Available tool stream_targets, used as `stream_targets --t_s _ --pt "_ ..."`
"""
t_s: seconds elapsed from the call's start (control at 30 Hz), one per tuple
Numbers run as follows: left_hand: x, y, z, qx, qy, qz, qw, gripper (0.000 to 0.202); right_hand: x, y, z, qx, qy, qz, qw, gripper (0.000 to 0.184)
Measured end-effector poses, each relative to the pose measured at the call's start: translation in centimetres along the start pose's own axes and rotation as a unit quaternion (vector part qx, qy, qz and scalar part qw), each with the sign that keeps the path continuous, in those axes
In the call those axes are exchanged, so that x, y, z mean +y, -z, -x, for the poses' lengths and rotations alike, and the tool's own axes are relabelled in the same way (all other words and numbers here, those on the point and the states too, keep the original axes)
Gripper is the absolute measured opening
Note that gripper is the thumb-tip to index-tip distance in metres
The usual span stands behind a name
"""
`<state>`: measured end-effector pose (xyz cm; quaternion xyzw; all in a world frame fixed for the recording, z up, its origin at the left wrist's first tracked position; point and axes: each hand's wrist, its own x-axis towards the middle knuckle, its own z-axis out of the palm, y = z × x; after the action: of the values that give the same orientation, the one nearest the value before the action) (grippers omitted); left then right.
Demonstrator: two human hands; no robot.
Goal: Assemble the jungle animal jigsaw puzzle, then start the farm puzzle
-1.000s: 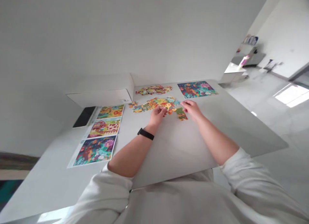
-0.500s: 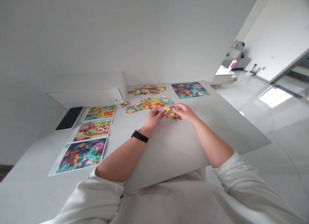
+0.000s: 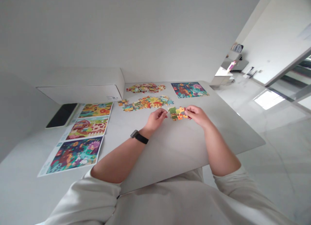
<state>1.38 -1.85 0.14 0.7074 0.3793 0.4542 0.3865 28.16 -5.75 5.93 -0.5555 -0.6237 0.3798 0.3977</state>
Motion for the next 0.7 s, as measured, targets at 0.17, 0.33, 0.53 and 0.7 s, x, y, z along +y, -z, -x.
stream_targets --t_s 0.17,0.33,0.53,0.7 --pt "0.6 -0.1 0.4 -0.021 -0.078 -0.141 0.987 0.017 1.7 0.7 0.6 -0.054 -0.063 0.043 0.996 0.035" --pt "1.1 -0.2 0.7 -0.056 -0.137 -0.203 0.968 0.015 3.1 -0.8 0.1 -0.106 -0.133 0.094 0.981 0.021" --pt "1.7 -0.6 0.9 -0.127 -0.178 -0.222 0.95 0.019 3.4 -1.7 -0.2 -0.096 -0.144 0.138 0.975 0.011" --pt "1.3 -1.2 1.4 -0.159 -0.158 -0.249 0.942 0.035 3.2 -2.1 -0.1 -0.084 -0.138 0.189 0.969 0.012"
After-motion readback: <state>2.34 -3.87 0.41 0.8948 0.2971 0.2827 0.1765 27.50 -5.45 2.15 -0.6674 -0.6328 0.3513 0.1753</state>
